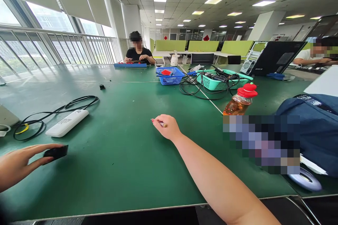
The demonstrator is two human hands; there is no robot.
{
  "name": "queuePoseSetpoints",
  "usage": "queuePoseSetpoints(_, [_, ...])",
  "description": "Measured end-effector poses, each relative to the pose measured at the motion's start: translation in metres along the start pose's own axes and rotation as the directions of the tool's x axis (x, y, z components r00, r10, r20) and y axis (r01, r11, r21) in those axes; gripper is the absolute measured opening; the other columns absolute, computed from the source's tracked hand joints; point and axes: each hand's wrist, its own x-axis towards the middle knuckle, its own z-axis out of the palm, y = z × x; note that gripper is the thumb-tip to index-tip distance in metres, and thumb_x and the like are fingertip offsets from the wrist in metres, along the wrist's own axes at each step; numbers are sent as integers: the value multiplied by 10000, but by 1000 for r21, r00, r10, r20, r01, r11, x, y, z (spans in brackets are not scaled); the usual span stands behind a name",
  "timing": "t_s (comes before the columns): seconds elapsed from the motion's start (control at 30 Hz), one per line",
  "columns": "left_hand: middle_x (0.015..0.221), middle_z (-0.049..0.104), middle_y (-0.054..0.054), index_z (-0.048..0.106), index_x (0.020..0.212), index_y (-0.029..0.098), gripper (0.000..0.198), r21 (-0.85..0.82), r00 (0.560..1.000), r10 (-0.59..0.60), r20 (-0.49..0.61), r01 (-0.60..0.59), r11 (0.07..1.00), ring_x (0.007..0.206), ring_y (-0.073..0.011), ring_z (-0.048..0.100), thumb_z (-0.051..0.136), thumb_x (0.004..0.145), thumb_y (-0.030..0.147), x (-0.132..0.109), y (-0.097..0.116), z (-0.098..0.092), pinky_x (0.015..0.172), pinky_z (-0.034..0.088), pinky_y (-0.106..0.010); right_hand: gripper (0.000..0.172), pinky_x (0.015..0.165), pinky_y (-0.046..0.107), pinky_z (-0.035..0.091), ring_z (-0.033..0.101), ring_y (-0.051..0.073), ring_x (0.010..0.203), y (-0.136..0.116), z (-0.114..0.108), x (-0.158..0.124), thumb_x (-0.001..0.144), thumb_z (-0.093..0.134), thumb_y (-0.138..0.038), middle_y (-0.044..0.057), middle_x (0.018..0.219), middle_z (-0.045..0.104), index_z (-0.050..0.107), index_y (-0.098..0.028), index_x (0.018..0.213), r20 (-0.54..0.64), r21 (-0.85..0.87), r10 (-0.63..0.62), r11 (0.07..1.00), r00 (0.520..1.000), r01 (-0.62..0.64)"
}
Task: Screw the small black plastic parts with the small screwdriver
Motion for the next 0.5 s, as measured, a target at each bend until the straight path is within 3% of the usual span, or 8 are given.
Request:
queuePoseSetpoints(0.1, [1194, 677, 33, 603, 1240, 321, 505, -83, 972, 200, 120, -191, 978, 1029, -254, 632, 466, 816, 560, 15, 67, -13, 931, 467, -352, 275, 574, 253, 384, 520, 123, 595, -1, 0, 0, 878, 527, -362, 5, 656, 599, 646, -226, 671, 0, -1, -6, 1000, 1000, 6])
queuePoseSetpoints(0.17, [1241, 653, -12, 590, 1261, 279, 494, -154, 931, 344, 123, -325, 933, 1108, -257, 597, 456, 850, 518, 27, 118, -15, 982, 436, -358, 227, 577, 249, 388, 524, 122, 611, -1, 0, 0, 867, 549, -354, 3, 682, 594, 660, -229, 715, 7, -6, -3, 1000, 1000, 3])
queuePoseSetpoints(0.3, [1214, 667, -20, 607, 1225, 294, 383, -228, 837, 539, 100, -508, 831, 1101, -227, 608, 486, 872, 379, 58, 205, 3, 969, 447, -323, 127, 626, 251, 423, 555, 128, 671, 0, -2, 2, 841, 594, -339, 8, 788, 610, 671, -238, 843, 24, -47, 11, 999, 1000, -10])
queuePoseSetpoints(0.4, [1188, 679, -51, 629, 1188, 254, 348, -222, 830, 554, 59, -530, 818, 1088, -245, 613, 495, 866, 251, 85, 244, 30, 944, 460, -349, 172, 669, 267, 449, 575, 143, 716, 2, -2, 3, 829, 613, -321, 20, 862, 616, 653, -243, 977, 8, -82, 6, 997, 1000, -5])
queuePoseSetpoints(0.5, [1164, 684, -96, 646, 1149, 199, 320, -213, 843, 537, 18, -521, 826, 1082, -276, 612, 496, 866, 206, 104, 264, 57, 926, 466, -380, 216, 751, 290, 460, 599, 166, 818, 2, -2, 4, 839, 600, -296, 36, 945, 627, 632, -246, 1047, 0, -115, -33, 993, 999, 33])
